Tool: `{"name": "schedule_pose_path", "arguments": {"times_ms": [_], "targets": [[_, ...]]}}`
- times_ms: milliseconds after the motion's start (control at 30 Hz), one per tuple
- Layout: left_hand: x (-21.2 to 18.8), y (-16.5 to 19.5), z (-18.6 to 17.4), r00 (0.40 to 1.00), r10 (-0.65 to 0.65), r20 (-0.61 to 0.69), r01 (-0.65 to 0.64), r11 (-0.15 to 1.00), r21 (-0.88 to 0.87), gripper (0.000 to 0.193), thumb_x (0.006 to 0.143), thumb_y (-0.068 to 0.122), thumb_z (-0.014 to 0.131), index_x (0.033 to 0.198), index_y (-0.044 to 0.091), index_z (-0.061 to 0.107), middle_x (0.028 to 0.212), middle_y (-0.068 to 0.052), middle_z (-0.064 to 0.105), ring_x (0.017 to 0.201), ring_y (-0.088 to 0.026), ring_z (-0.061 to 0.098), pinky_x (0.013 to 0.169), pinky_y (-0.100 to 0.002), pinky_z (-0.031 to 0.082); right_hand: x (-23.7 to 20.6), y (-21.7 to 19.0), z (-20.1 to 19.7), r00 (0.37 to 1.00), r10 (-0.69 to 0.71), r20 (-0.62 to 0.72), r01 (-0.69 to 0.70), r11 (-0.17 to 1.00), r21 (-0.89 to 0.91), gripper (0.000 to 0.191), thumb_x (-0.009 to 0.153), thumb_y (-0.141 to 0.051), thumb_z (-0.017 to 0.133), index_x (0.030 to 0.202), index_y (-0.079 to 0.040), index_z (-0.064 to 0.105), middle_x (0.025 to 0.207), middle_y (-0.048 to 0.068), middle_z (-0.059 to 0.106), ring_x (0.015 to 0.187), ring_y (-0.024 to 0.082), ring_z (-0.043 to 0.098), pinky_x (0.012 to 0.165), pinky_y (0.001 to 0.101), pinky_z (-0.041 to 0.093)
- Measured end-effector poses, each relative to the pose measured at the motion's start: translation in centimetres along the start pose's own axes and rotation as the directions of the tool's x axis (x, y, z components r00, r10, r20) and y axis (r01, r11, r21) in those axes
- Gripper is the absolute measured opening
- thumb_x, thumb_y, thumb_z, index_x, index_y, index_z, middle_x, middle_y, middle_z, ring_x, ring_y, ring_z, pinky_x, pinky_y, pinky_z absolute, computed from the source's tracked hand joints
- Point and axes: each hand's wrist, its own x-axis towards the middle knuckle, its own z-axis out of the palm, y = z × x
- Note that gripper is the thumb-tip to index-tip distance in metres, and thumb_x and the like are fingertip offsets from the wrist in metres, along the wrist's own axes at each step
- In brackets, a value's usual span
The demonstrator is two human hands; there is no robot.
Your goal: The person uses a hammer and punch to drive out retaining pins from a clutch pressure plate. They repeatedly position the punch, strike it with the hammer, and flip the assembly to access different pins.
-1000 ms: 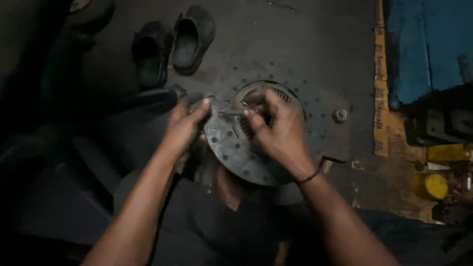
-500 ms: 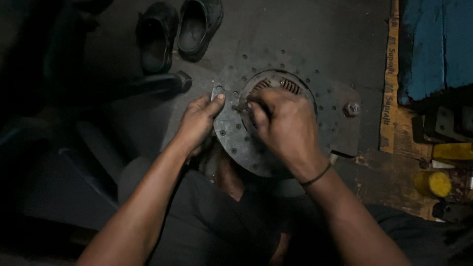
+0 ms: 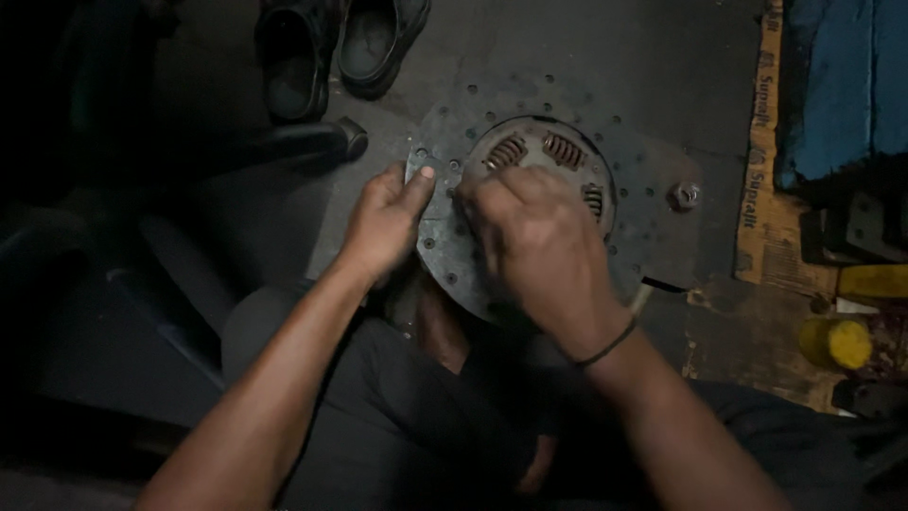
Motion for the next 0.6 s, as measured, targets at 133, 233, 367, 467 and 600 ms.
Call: {"name": "schedule_pose_path", "arguments": {"times_ms": [133,233,367,467,600], "targets": [[-0.1,0.0,0.2,0.999,-0.021,-0.031,0.021,1.000,0.018,0.033,0.104,0.033,0.057,0.100,0.002,0.066,0.081,-0.003,0.069,0.073,-0.010,0.062,0.068,-0.029,0.053,-1.0,-0.7,0.7,0.996,-0.033,-0.088,0.033,0.999,0.005,0.023,0.092,0.005,0.069,0.113,-0.005,0.073,0.108,0.011,0.072,0.099,0.024,0.071,0.088,0.0375,0.056],[-0.2,0.0,0.5,0.996,0.070,-0.061,-0.067,0.997,0.049,0.032,0.105,0.030,0.056,0.104,0.001,0.067,0.082,-0.004,0.068,0.075,-0.010,0.061,0.068,-0.029,0.052,-1.8,-1.1,1.2,0.990,-0.010,-0.141,0.007,1.000,-0.024,0.023,0.090,0.001,0.072,0.112,-0.006,0.073,0.105,0.011,0.073,0.096,0.027,0.071,0.084,0.0377,0.056],[-0.1,-0.1,0.8,0.997,0.009,-0.079,-0.010,1.000,-0.009,0.030,0.103,0.028,0.057,0.105,0.001,0.068,0.084,-0.004,0.072,0.074,-0.010,0.063,0.068,-0.029,0.053,-2.8,-1.1,1.8,0.987,-0.022,-0.160,0.022,1.000,-0.006,0.025,0.089,0.002,0.073,0.114,-0.004,0.073,0.104,0.011,0.073,0.093,0.026,0.070,0.082,0.0384,0.055],[0.0,-0.1,0.9,0.998,0.004,-0.070,-0.011,0.996,-0.091,0.029,0.104,0.027,0.057,0.107,0.001,0.069,0.086,-0.003,0.072,0.076,-0.009,0.064,0.070,-0.029,0.053,-3.6,-1.0,2.4,0.984,-0.015,-0.176,0.014,1.000,-0.006,0.024,0.090,0.001,0.074,0.113,-0.005,0.074,0.103,0.012,0.073,0.091,0.025,0.070,0.079,0.0378,0.055],[0.0,0.0,0.9,0.997,-0.013,-0.078,0.009,0.999,-0.051,0.029,0.104,0.027,0.057,0.109,0.001,0.069,0.083,-0.005,0.069,0.073,-0.011,0.060,0.068,-0.030,0.051,-4.7,-0.9,2.8,0.981,0.005,-0.195,0.006,0.998,0.055,0.022,0.094,0.000,0.074,0.115,-0.005,0.072,0.106,0.010,0.074,0.094,0.023,0.073,0.080,0.0356,0.056]]}}
